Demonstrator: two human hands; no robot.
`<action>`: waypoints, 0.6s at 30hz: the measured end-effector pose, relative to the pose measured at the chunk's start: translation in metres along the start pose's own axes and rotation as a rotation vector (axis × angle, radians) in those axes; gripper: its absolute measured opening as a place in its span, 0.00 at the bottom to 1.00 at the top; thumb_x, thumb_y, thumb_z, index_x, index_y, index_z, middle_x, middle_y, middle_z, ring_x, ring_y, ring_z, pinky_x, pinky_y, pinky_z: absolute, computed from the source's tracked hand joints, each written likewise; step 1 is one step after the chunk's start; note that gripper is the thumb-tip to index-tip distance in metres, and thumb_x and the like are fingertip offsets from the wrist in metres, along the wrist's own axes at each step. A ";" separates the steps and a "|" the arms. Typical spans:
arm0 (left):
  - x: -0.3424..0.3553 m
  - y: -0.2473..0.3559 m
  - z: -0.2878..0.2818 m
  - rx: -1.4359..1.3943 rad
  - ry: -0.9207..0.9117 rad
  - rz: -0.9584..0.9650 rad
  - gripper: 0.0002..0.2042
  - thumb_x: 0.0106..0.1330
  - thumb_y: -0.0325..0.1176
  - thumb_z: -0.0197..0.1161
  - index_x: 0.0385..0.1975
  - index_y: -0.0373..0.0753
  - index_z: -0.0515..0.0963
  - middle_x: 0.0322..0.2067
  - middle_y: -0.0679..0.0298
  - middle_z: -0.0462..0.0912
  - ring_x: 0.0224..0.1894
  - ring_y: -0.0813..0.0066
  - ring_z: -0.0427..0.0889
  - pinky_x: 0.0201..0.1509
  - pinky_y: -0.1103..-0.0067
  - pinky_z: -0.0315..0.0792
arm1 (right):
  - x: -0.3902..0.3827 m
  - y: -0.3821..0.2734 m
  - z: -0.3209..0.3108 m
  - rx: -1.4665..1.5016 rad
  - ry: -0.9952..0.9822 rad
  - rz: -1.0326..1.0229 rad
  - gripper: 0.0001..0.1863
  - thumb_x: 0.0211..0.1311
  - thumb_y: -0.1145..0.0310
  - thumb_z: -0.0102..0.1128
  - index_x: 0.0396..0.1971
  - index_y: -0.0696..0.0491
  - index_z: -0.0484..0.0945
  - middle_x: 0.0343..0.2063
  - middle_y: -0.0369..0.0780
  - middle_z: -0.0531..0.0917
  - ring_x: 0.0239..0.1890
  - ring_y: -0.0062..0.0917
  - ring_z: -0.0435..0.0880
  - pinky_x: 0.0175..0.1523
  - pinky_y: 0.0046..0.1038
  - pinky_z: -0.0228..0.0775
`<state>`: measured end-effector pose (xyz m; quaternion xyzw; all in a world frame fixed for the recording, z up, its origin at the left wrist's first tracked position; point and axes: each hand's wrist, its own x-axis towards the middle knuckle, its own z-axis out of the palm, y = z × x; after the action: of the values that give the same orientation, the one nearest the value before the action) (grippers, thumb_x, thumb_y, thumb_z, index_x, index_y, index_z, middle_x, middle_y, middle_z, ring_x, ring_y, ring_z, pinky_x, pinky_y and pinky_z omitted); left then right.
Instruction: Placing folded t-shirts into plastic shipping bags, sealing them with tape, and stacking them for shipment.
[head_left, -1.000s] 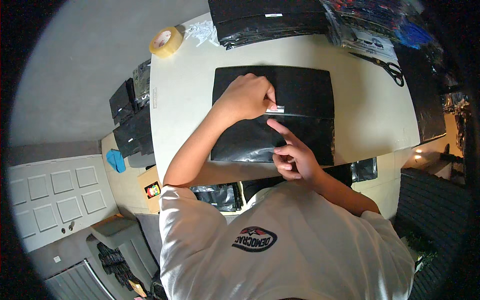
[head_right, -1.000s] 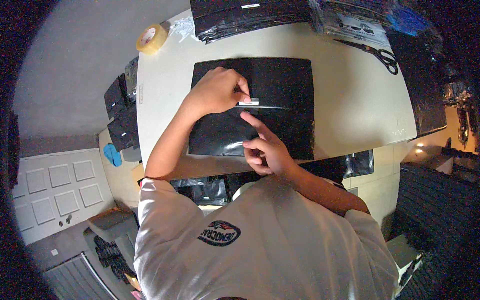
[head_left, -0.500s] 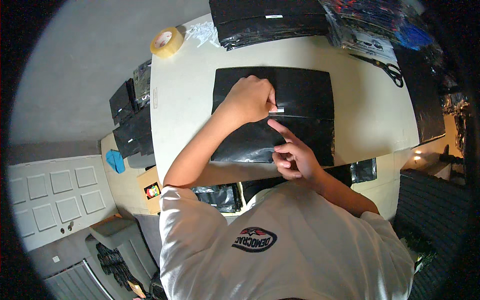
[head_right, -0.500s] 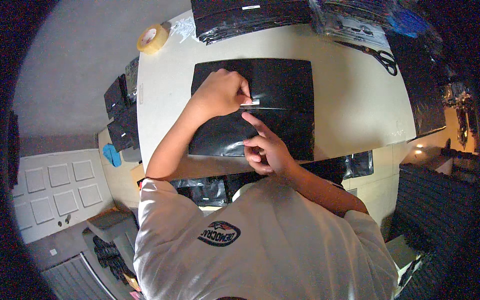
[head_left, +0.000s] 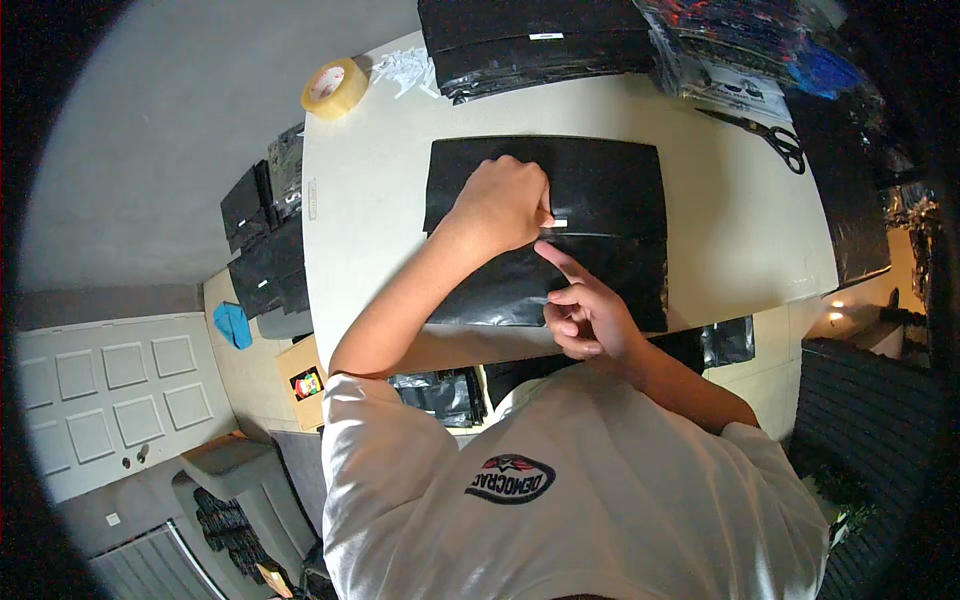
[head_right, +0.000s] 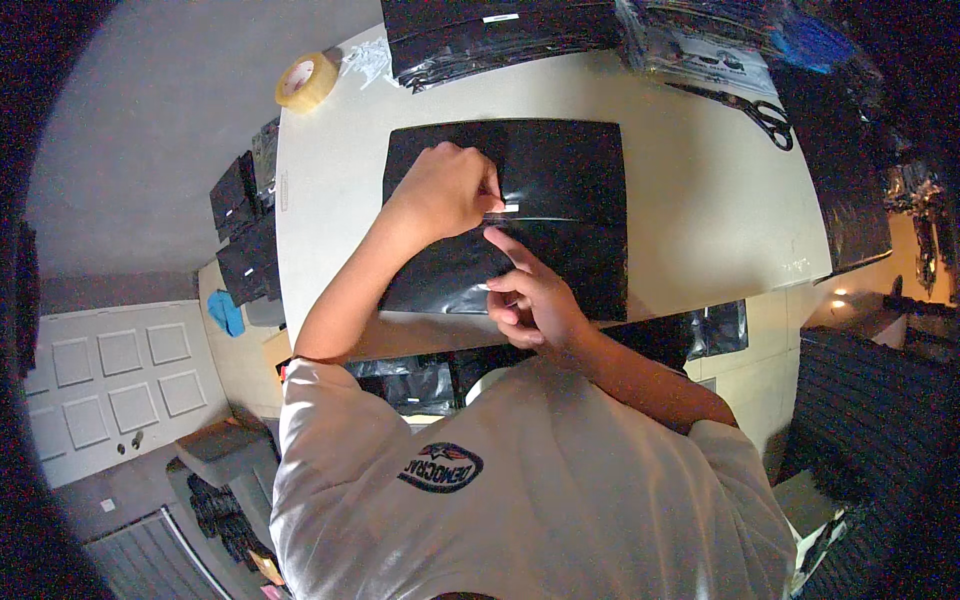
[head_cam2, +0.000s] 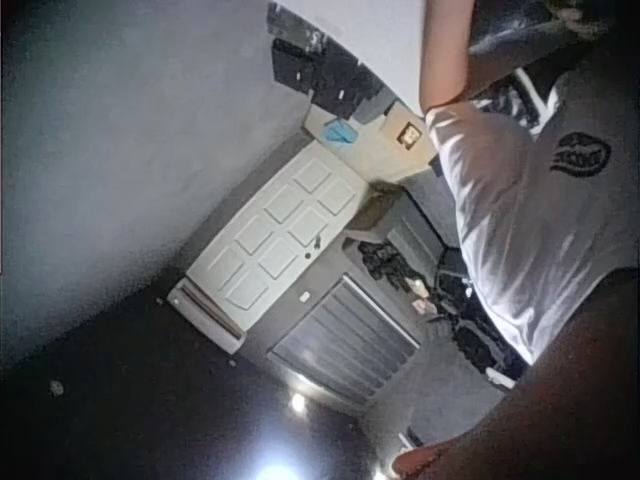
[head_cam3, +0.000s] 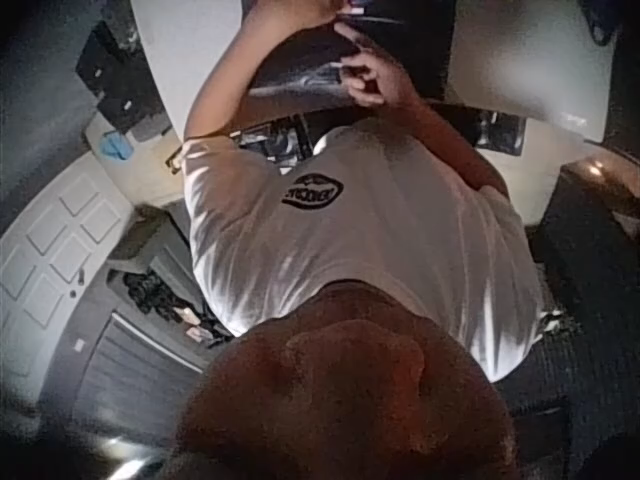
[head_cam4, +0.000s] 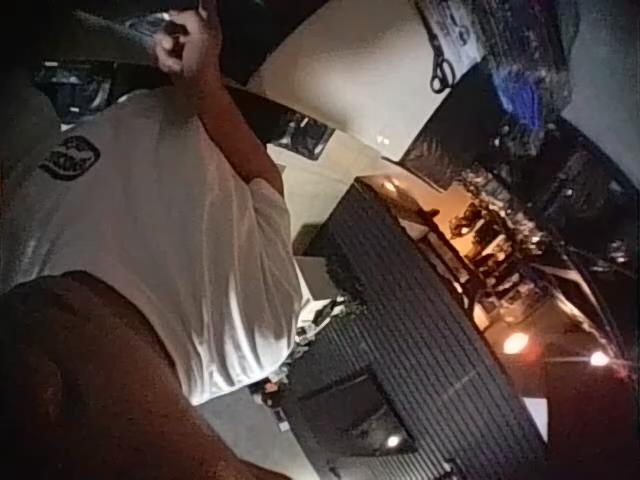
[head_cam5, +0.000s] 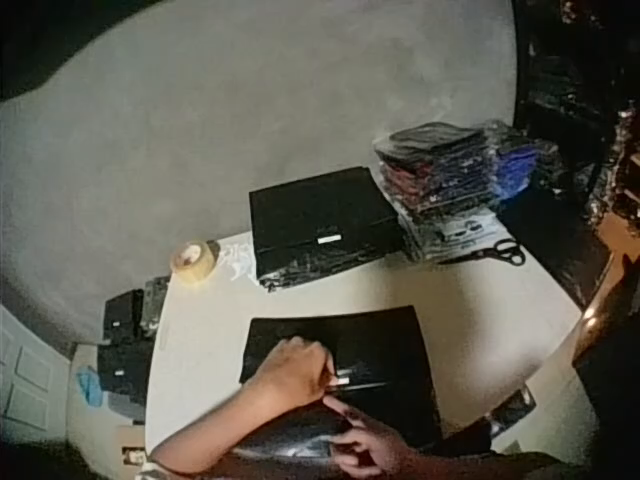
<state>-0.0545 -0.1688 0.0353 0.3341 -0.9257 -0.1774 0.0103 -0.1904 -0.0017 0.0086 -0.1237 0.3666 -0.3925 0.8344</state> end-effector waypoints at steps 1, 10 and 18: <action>0.000 -0.001 0.001 0.003 0.010 0.014 0.05 0.56 0.32 0.74 0.28 0.39 0.88 0.29 0.52 0.88 0.37 0.51 0.89 0.47 0.62 0.81 | 0.000 0.000 0.000 -0.002 -0.010 -0.006 0.37 0.71 0.71 0.43 0.79 0.32 0.54 0.17 0.34 0.69 0.07 0.15 0.55 0.13 0.21 0.50; 0.001 -0.003 -0.002 -0.026 0.006 0.019 0.04 0.56 0.32 0.75 0.28 0.40 0.89 0.29 0.54 0.89 0.37 0.53 0.89 0.46 0.63 0.81 | 0.000 0.001 0.001 -0.004 0.006 -0.018 0.37 0.71 0.71 0.44 0.79 0.33 0.55 0.17 0.35 0.70 0.06 0.15 0.56 0.13 0.21 0.51; 0.002 -0.006 -0.001 -0.094 -0.004 0.014 0.09 0.54 0.36 0.78 0.28 0.40 0.88 0.29 0.55 0.89 0.37 0.53 0.89 0.45 0.64 0.80 | 0.002 0.001 0.000 -0.028 -0.001 -0.035 0.37 0.71 0.72 0.43 0.79 0.34 0.55 0.16 0.35 0.71 0.07 0.15 0.56 0.12 0.21 0.50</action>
<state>-0.0522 -0.1748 0.0345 0.3264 -0.9187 -0.2210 0.0255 -0.1890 -0.0020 0.0070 -0.1419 0.3693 -0.4020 0.8258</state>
